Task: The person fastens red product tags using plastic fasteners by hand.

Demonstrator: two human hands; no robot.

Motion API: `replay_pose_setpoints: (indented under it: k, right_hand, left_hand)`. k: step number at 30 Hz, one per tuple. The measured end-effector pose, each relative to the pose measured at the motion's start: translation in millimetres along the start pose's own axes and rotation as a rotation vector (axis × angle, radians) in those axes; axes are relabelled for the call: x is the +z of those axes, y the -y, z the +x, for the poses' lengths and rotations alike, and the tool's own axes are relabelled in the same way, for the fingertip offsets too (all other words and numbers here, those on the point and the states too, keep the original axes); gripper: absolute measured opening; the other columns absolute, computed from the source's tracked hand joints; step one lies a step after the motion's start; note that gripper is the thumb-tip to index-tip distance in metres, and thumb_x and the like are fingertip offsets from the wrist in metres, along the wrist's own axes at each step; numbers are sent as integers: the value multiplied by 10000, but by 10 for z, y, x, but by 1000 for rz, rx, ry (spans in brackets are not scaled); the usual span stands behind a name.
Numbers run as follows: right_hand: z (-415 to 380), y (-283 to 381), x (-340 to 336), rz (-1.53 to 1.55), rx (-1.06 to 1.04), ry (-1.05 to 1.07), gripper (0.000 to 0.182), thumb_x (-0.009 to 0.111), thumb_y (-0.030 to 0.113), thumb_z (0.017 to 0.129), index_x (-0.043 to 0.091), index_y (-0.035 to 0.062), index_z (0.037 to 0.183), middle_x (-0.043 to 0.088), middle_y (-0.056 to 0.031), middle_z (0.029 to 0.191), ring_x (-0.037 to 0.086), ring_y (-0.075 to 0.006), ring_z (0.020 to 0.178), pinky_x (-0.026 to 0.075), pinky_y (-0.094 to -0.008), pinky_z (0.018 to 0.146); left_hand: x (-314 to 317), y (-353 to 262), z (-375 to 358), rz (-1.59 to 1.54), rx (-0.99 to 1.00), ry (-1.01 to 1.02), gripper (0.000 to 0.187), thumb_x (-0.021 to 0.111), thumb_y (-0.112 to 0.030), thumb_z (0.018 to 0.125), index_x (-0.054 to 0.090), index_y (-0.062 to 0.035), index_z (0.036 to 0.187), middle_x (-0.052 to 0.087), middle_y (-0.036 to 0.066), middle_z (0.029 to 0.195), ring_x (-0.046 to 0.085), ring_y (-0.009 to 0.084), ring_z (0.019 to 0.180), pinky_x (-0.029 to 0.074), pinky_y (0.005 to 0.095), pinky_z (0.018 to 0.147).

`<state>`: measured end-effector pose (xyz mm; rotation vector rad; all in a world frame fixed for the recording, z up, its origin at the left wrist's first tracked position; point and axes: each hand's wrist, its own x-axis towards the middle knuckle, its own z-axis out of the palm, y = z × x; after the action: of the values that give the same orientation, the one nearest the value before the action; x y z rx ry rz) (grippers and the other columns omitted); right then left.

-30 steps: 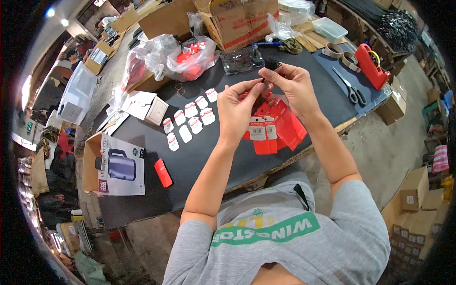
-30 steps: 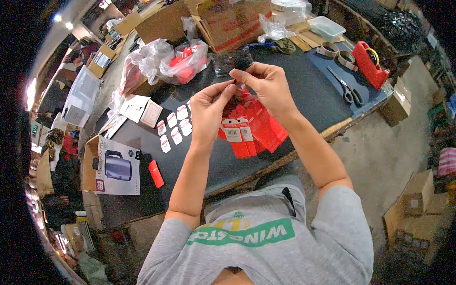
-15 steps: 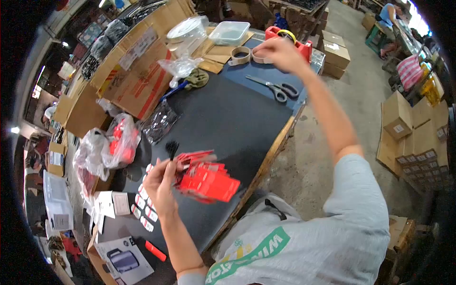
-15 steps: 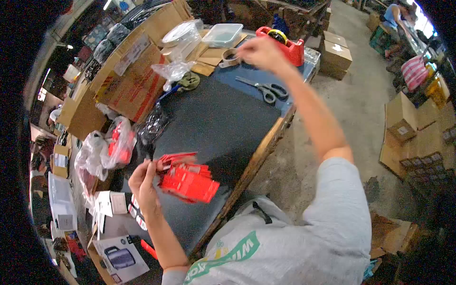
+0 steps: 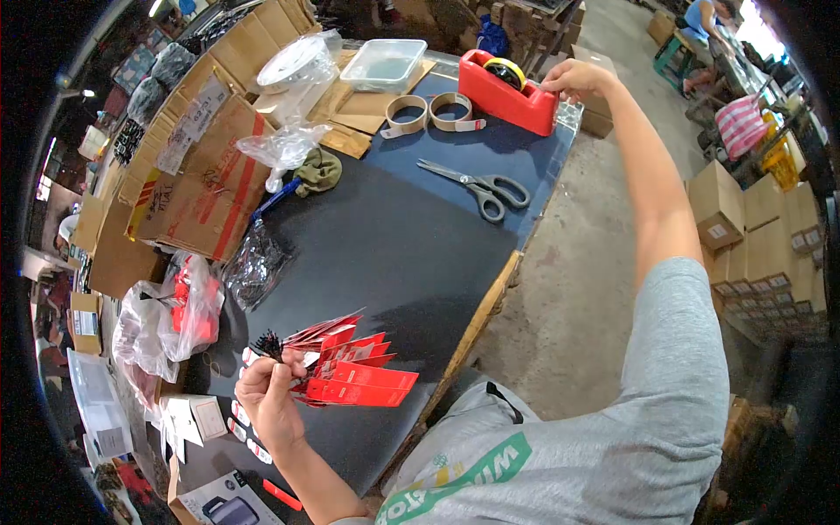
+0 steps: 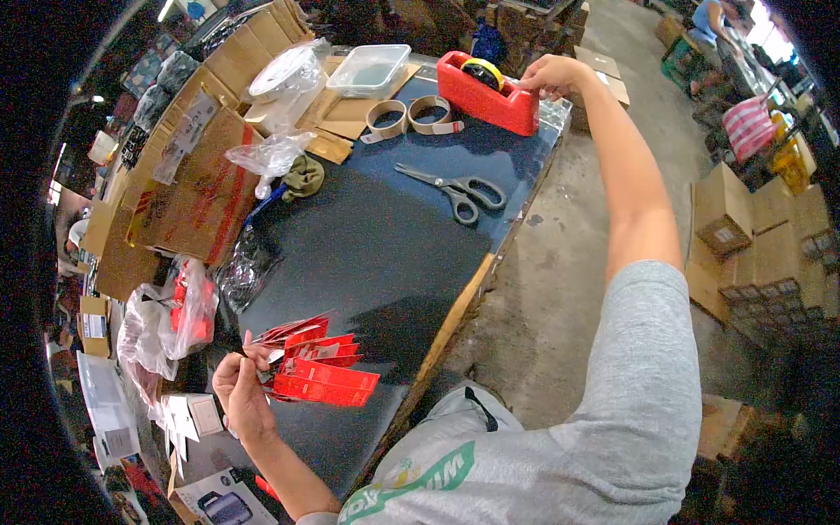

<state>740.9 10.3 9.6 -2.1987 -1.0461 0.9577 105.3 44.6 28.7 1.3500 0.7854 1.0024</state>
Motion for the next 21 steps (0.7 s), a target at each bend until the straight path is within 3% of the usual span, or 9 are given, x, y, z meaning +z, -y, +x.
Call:
replay_pose_setpoints:
  k: [6,8,12,13,17,19,20,21]
  right_hand:
    - [155,-182,-38,168,4,-21,184,672,253,836,664,74,874,542,14,627,479,-68,529,451,-227,499]
    - [65,-162,-62,325,-95,47,190,665,242,844,650,53,849,533,10,648,480,-81,555,464,-242,531]
    - [-90,-287,-54,448,-88,75,211,685,256,830,641,51,858,619,-44,826,576,-116,721,513,-254,666]
    - [-119,-317,-48,483,-93,95,255,679,260,835,641,22,918,634,-70,894,601,-140,806,527,-276,761]
    - [-237,-400,20,566,-144,29,279,668,218,837,629,-21,977,630,-87,940,605,-157,871,527,-294,808]
    - [-233,-472,32,646,-178,43,290,662,173,828,616,-48,1011,624,-103,986,603,-172,931,512,-301,857]
    - [-221,-497,34,647,-181,43,290,662,173,828,616,-48,1011,624,-103,986,603,-172,931,512,-301,857]
    - [-209,-511,36,659,-200,67,286,661,161,823,616,-47,1014,625,-108,994,603,-177,946,504,-307,874]
  left_hand:
    - [77,6,11,20,10,21,90,667,-44,807,613,26,821,633,157,803,583,191,710,466,302,692]
    - [98,4,-2,22,5,23,89,668,-46,806,615,24,823,631,152,803,584,194,717,463,302,697]
    - [109,4,-33,26,17,26,95,673,-55,805,616,19,824,634,139,813,585,197,734,456,318,727]
    - [107,5,-35,29,26,29,100,675,-60,804,615,19,821,635,135,813,585,198,740,453,325,742]
    - [141,-39,-54,29,13,20,108,677,-67,804,613,19,816,637,135,818,586,199,744,444,327,738]
    - [168,-61,-61,31,0,0,109,677,-73,800,610,13,805,637,125,795,589,197,750,429,385,881]
    - [165,-62,-61,32,2,0,109,677,-73,800,610,13,805,637,125,795,589,197,750,429,385,881]
    - [157,-59,-58,66,21,33,47,635,-66,826,619,-23,839,620,95,762,583,185,761,267,435,1012]
